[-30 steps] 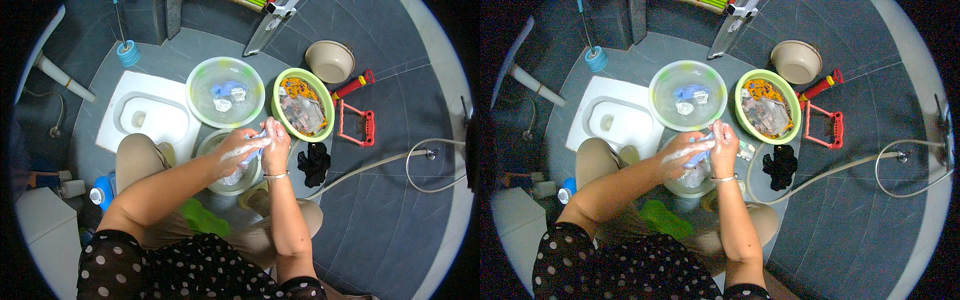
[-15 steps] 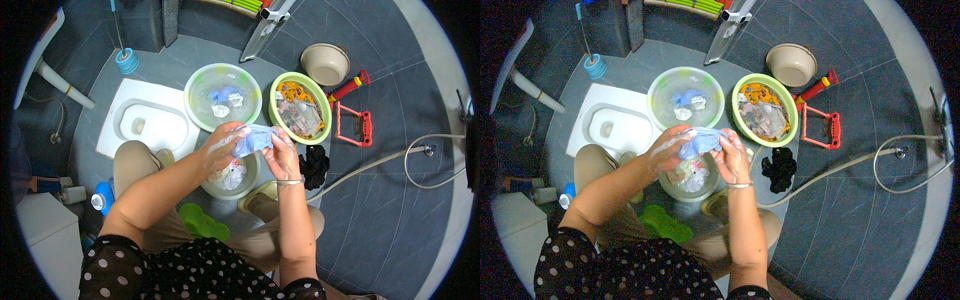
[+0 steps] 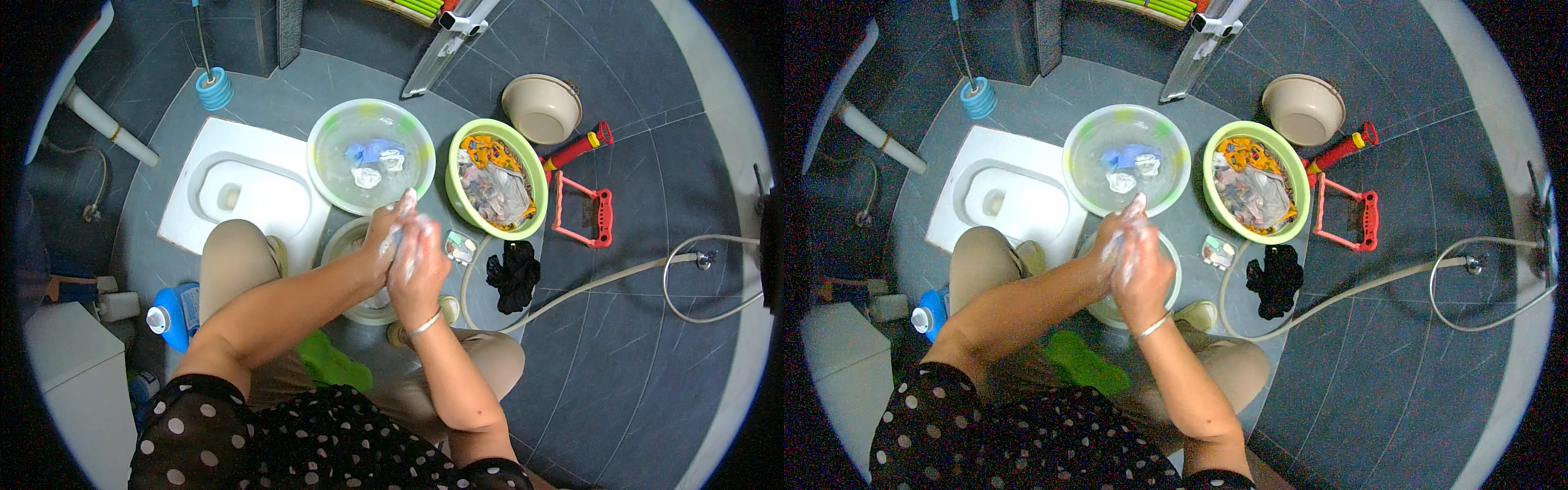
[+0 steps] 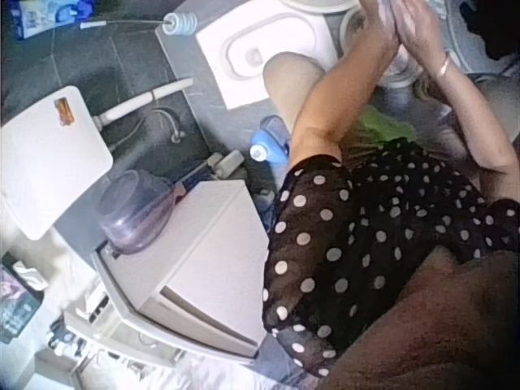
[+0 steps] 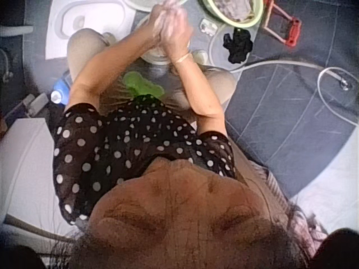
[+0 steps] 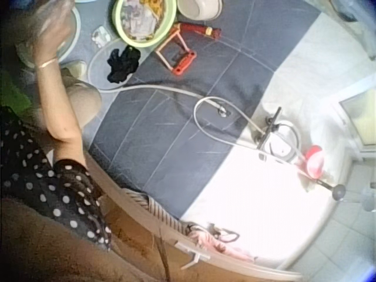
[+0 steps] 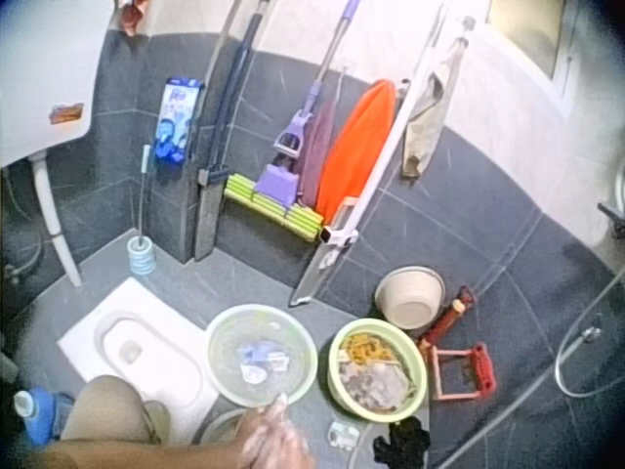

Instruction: The person washes laundry by hand in a basin, rubbing soap onto a white cloth and a blue sock before scrubbing them together.

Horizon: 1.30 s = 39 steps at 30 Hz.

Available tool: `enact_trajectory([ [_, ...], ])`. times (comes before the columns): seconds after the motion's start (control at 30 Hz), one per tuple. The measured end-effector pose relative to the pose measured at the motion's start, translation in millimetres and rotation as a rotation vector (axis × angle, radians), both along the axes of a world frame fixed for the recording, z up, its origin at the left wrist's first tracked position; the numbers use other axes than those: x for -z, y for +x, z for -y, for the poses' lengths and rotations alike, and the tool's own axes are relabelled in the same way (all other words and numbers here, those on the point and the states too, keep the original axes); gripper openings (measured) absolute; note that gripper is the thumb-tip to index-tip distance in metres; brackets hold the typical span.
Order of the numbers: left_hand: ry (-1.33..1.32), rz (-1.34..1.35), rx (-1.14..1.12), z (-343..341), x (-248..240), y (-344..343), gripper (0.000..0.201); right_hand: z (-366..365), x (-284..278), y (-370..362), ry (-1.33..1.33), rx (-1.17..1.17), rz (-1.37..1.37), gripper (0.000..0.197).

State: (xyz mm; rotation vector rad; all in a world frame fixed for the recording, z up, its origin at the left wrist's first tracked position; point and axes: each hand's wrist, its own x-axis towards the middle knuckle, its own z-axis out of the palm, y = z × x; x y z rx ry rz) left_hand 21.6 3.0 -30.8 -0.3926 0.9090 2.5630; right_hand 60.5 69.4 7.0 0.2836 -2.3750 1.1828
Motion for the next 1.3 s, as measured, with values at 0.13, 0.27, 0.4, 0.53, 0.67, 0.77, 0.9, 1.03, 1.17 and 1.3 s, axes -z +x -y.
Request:
enact_trajectory([
  [0.13, -0.004, 0.049, -0.078, -10.6, -15.6, 8.3, 0.032, -5.4, 1.7, -22.6, -0.126, 0.119, 0.148, 0.012],
  [0.27, -0.201, 0.05, -0.06, -9.1, -18.1, 12.4, 0.033, -16.9, 16.0, -33.6, -0.135, 0.118, 0.183, 0.013],
  [0.4, -0.326, -0.04, 0.137, -10.6, -11.8, 25.3, 0.034, -41.9, 45.3, -52.0, -0.474, 0.198, 0.233, 0.014],
  [0.53, -0.357, -0.06, 0.223, -1.3, -8.9, 20.9, 0.028, -43.0, 57.5, -47.7, -0.728, 0.14, 0.312, 0.013],
  [0.67, -0.405, -0.032, 0.155, 5.4, -12.8, 8.8, 0.025, -50.1, 44.9, -39.5, -1.043, 0.083, 0.4, 0.014],
  [0.77, -0.257, 0.0, 0.043, 10.1, -9.7, 4.8, 0.026, -34.0, 26.1, -23.9, -1.071, 0.05, 0.457, 0.012],
  [0.9, -0.019, 0.059, -0.064, 1.8, 5.5, -5.7, 0.017, -15.0, 15.0, -7.0, -0.531, 0.037, 0.262, 0.014],
  [1.03, -0.084, 0.023, 0.021, 8.2, 5.5, -11.1, 0.025, 2.7, 0.1, 11.1, -0.083, 0.014, 0.092, 0.005],
  [1.17, -0.073, -0.018, 0.074, 1.9, 23.8, -5.5, 0.033, 8.4, 3.4, 8.1, -0.008, -0.146, -0.15, 0.004],
  [1.3, 0.309, -0.171, 0.067, -5.0, 25.2, 2.0, 0.03, -0.4, 5.5, -9.9, -0.005, 0.048, -0.096, 0.007],
])
